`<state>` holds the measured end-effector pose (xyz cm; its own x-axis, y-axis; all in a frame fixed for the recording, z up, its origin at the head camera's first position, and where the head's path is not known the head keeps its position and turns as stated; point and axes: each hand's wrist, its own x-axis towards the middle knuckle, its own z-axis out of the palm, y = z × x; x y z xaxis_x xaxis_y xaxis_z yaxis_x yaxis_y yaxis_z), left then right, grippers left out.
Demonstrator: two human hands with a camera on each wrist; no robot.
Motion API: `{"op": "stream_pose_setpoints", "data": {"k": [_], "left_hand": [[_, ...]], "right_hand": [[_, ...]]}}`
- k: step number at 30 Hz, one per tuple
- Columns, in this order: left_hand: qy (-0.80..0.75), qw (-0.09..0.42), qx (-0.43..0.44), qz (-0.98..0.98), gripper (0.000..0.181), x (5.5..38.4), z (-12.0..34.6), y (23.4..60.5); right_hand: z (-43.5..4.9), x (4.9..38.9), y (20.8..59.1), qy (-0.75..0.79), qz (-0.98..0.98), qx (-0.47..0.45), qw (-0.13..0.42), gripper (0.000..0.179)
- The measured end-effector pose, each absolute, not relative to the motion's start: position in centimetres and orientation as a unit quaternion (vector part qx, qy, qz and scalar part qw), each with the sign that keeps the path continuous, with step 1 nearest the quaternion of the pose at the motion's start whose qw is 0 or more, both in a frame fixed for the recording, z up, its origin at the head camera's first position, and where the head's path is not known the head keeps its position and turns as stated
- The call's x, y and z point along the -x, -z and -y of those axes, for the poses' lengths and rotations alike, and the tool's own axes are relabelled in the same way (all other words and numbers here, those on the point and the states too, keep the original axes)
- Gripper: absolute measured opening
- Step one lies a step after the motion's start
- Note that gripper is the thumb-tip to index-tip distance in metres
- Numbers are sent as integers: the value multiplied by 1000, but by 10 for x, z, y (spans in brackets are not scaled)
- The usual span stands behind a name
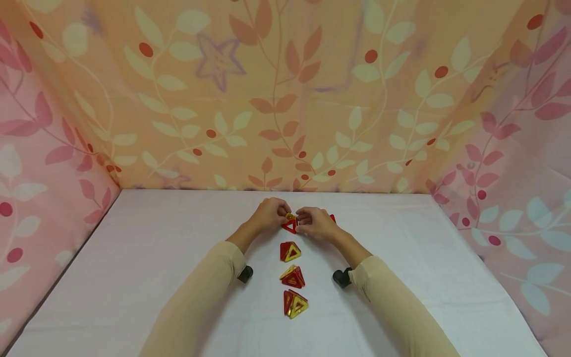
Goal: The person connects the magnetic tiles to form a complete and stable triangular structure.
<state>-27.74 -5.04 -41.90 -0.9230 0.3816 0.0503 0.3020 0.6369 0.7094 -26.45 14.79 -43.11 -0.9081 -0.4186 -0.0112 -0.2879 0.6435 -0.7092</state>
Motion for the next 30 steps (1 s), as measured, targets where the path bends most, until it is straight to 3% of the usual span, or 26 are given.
{"op": "stream_pose_setpoints", "data": {"k": [30], "left_hand": [[-394,71,-223,-889,11,273,47,421]], "right_hand": [[-147,260,429,359,-903,222,78,39]]}}
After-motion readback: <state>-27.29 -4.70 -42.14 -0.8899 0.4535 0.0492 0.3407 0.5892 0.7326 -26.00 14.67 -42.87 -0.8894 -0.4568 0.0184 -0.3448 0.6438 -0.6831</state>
